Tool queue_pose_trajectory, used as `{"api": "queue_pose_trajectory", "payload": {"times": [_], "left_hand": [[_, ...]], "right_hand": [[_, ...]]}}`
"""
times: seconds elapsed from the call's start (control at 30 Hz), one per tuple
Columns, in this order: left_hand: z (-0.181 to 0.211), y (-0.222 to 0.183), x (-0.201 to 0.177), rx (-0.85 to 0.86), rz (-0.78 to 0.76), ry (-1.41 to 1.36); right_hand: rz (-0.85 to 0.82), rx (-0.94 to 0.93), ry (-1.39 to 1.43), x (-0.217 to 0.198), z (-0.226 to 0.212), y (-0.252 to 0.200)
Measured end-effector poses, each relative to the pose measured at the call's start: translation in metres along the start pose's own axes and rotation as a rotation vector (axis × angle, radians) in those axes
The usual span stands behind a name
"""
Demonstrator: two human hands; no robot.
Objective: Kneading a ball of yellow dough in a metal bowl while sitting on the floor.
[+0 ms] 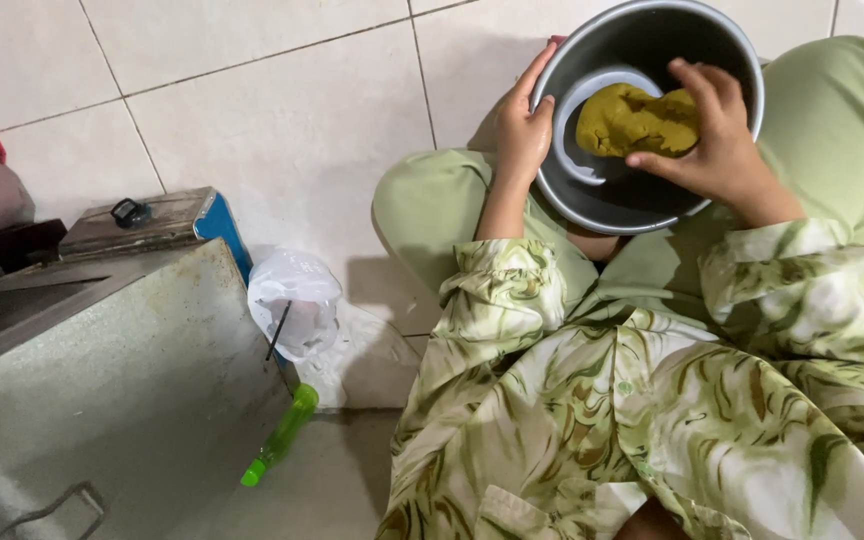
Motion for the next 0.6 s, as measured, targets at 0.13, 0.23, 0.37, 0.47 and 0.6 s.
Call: {"api": "queue_pose_trajectory", "payload": {"times": [0.13,0.23,0.37,0.47,0.6], "left_hand": [[0.001,0.0,0.001,0.001,0.003,0.043],[0.002,-0.001,0.002,0.016,0.01,0.039],[0.006,0.002,-0.002,0.003,-0.007,0.093],[0.008,-0.002,-0.003,-0.002,0.005,0.082],[0.007,-0.005,-0.002,0.037,0.019,0.063]], "right_hand": [[0.1,0.068,-0.176,0.01,-0.006,0.001],[0.129,0.03,-0.209,0.016,0.004,0.002],[0.155,-0.075,-0.162,0.011,-0.004,0.012],[0.166,-0.137,-0.1,0.005,-0.023,0.013],[0.123,-0.076,0.069,0.005,-0.024,0.012]]}}
Point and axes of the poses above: each hand's wrist, its own y-axis towards the middle knuckle, its own x-axis out of the palm, z = x × y, the point moved 3 cm from there along y, towards the middle knuckle, and after that the axes turned 5 degrees about y, right-handed, at the moved point
